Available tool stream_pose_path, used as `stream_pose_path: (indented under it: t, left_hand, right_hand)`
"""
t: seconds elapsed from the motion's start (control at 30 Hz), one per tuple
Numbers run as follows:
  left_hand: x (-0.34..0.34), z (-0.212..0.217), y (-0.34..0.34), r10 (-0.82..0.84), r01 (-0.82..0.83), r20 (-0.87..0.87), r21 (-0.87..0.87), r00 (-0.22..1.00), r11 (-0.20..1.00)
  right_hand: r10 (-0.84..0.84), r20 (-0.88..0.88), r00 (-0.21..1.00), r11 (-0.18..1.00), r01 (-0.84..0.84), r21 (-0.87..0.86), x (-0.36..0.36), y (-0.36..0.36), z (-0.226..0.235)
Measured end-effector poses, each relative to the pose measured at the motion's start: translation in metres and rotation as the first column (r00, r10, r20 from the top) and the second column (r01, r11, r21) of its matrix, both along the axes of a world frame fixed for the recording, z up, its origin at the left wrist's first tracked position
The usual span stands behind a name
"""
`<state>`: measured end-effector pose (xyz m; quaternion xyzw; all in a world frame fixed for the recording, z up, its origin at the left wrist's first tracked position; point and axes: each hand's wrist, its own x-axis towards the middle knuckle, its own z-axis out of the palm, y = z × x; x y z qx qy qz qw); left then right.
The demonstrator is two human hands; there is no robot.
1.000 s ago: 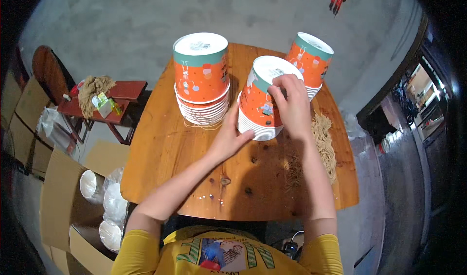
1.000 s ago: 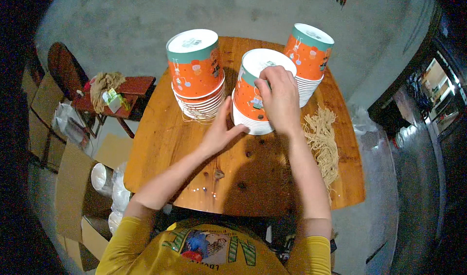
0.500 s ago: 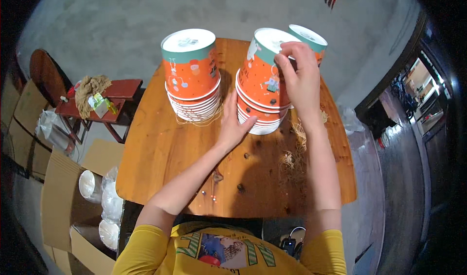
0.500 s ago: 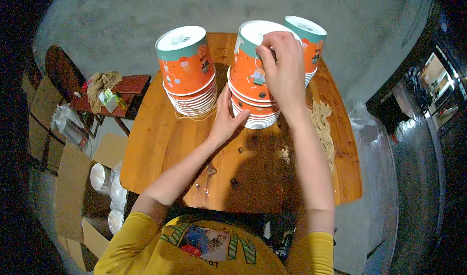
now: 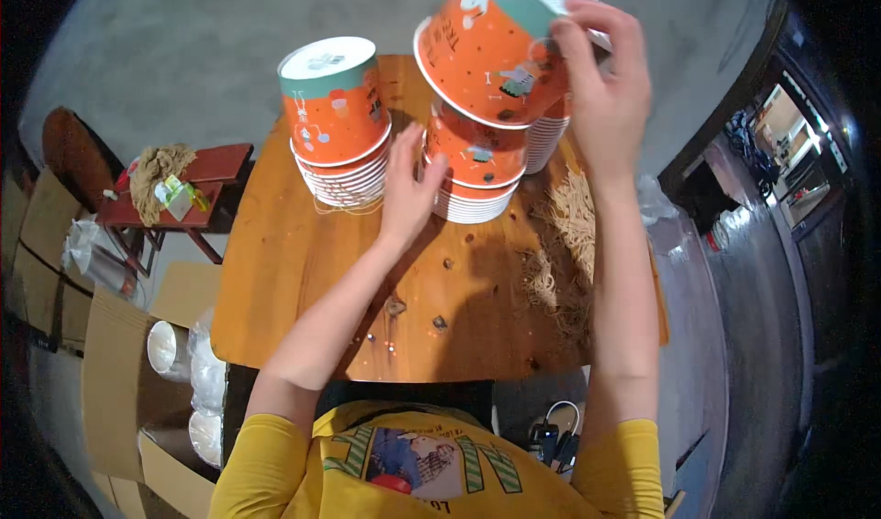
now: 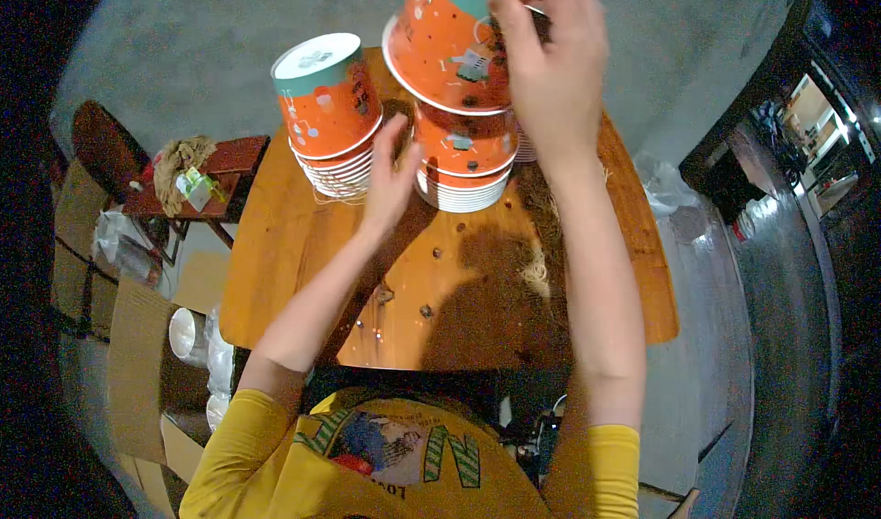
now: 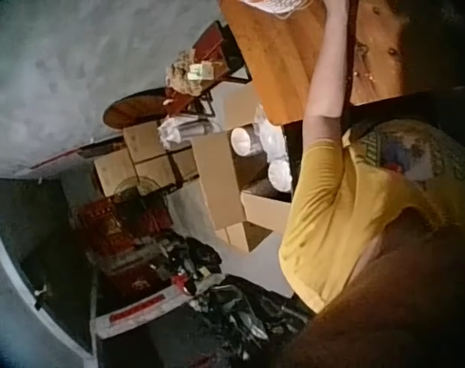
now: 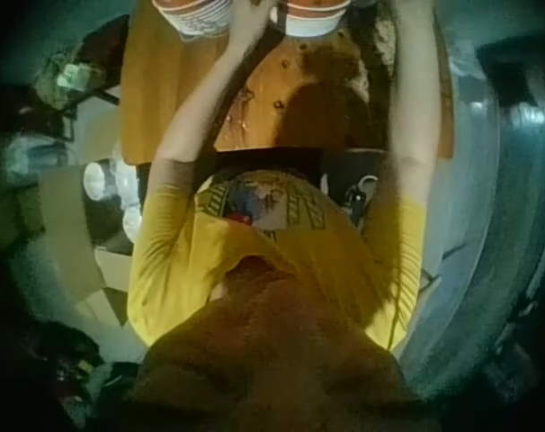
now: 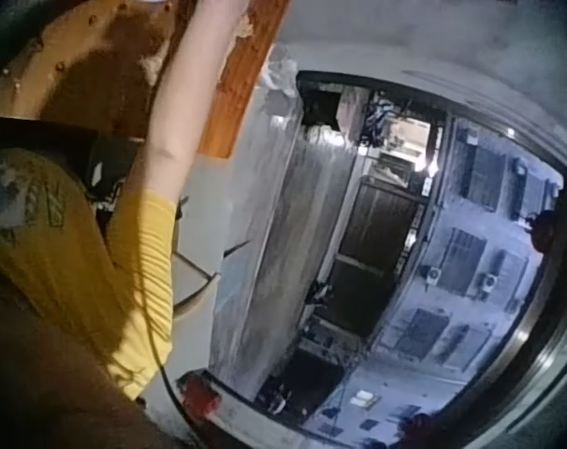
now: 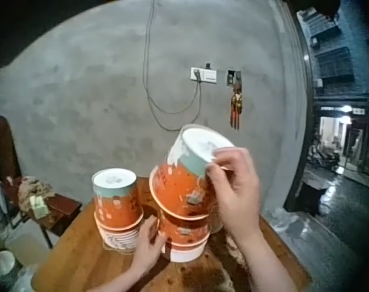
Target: Attaching strings to paper bowls or cups for packaging or assembly.
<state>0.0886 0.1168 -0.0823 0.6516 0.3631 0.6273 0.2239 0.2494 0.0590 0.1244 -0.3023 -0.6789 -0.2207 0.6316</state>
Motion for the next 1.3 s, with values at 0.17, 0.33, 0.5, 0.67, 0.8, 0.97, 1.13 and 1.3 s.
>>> stream_pose_path:
  t: [0.17,0.33,0.5,0.67,0.8,0.97,1.13,1.3]
  left_hand:
    - [0.015,0.102,-0.078,-0.549,0.566,0.466,0.119,0.694,0.816]
    - [-0.021,0.125,-0.113,-0.662,0.728,0.447,0.034,0.602,0.685]
    - [-0.074,0.119,-0.139,-0.435,0.475,-0.468,-0.037,0.769,0.879]
    - [-0.083,0.093,-0.153,-0.224,0.385,-0.754,0.042,0.618,0.922]
    - [-0.090,0.073,-0.149,-0.133,0.321,-0.828,0.060,0.545,0.945]
    - [-0.080,0.076,-0.147,-0.146,0.271,-0.792,0.026,0.593,0.962]
    - [-0.033,0.082,-0.151,-0.443,0.423,-0.196,-0.139,0.875,0.896]
    - [-0.030,0.088,-0.145,-0.450,0.401,-0.156,-0.266,0.879,0.876]
  right_hand:
    - [0.120,-0.218,0.968,0.993,-0.121,0.011,-0.003,-0.063,-0.046]
    - [-0.119,-0.477,0.871,0.917,-0.088,-0.390,0.055,-0.076,-0.107]
    - [-0.374,0.246,0.894,0.510,0.420,-0.751,0.105,-0.041,-0.208]
    - [-0.455,0.558,0.694,0.399,0.719,-0.569,0.116,-0.028,-0.254]
    - [-0.300,0.197,0.933,0.299,0.288,-0.910,0.101,-0.033,-0.219]
    - [-0.063,-0.367,0.928,0.450,-0.302,-0.840,0.087,-0.053,-0.177]
    - [0.316,-0.354,0.881,0.315,-0.449,-0.836,0.010,-0.097,-0.114]
    - [0.279,-0.365,0.888,0.347,-0.448,-0.824,-0.010,-0.110,-0.096]
